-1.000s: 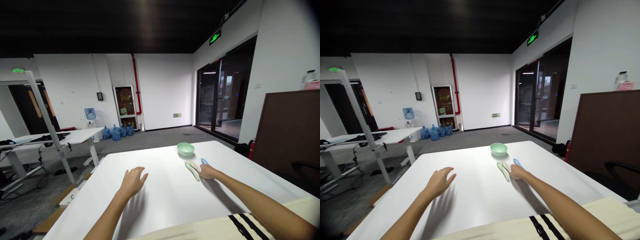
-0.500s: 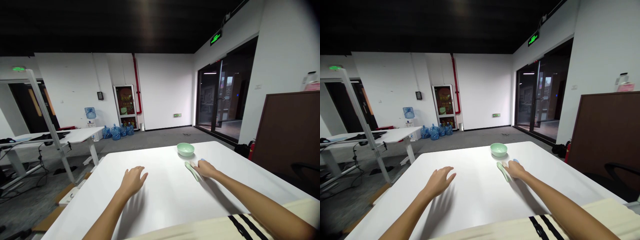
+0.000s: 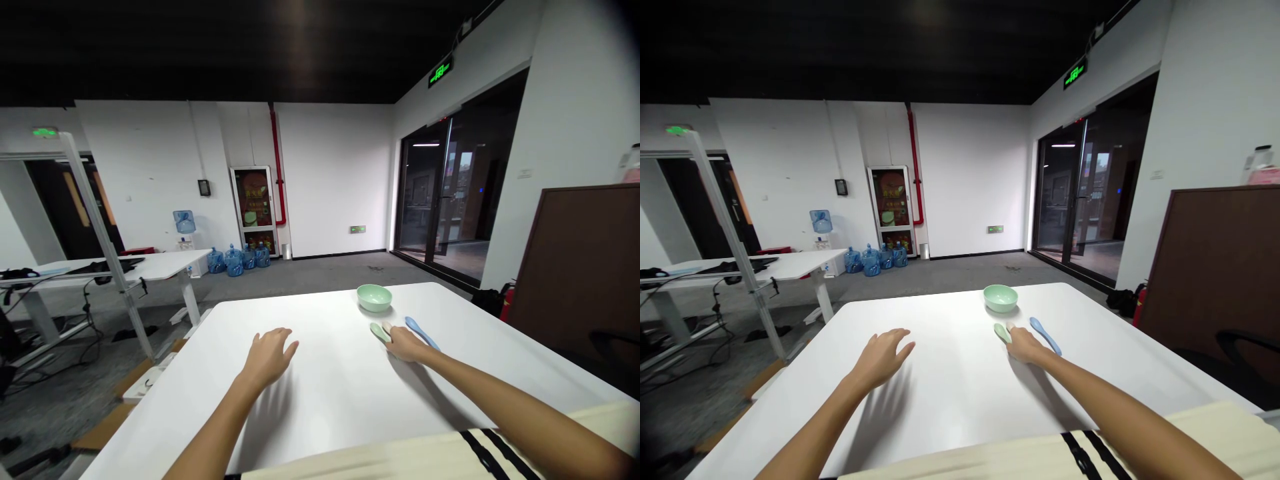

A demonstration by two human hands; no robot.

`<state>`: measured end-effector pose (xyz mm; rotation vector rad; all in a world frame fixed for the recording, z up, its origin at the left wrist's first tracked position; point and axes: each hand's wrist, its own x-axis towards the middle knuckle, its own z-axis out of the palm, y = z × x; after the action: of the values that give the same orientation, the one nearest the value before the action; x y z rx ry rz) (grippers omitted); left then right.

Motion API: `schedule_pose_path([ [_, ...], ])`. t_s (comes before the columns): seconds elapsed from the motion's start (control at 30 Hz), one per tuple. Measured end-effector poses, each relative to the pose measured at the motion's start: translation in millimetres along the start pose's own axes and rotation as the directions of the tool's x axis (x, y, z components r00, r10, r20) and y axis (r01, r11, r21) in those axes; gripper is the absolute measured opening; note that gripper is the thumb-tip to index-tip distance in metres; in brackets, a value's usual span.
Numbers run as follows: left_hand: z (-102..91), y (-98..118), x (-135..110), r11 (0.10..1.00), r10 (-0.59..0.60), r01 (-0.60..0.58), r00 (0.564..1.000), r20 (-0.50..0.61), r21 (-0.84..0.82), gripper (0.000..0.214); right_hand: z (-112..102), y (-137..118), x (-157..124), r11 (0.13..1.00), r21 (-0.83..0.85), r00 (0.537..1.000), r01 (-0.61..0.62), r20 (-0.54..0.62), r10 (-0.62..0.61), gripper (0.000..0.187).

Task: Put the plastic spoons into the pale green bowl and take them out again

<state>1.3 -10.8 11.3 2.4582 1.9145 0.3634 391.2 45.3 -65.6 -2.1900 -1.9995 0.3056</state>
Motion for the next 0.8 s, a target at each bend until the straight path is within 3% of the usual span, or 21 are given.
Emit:
schedule_pose_path([
  [0.17,-0.8,0,0,1.0,0.006,-0.006,1.0,0.007,-0.007,0.049,-11,-18,5,0.995,0.101,0.999,0.017,0.042,-0.021,0.02],
  [0.3,-0.1,-1,0,1.0,0.007,-0.007,1.0,0.007,-0.013,0.049,-18,-43,6,0.992,0.114,0.995,0.059,0.075,-0.068,0.032],
  [0.47,-1.9,0,-1,1.0,0.0,0.0,1.0,0.007,-0.008,0.049,-14,-67,3,0.995,0.069,0.991,0.068,0.111,-0.076,0.027],
  [0.8,-3.8,1,-3,1.0,-0.004,0.004,1.0,0.004,-0.011,0.049,4,-70,1,0.996,0.084,0.985,0.019,0.172,-0.033,0.015],
])
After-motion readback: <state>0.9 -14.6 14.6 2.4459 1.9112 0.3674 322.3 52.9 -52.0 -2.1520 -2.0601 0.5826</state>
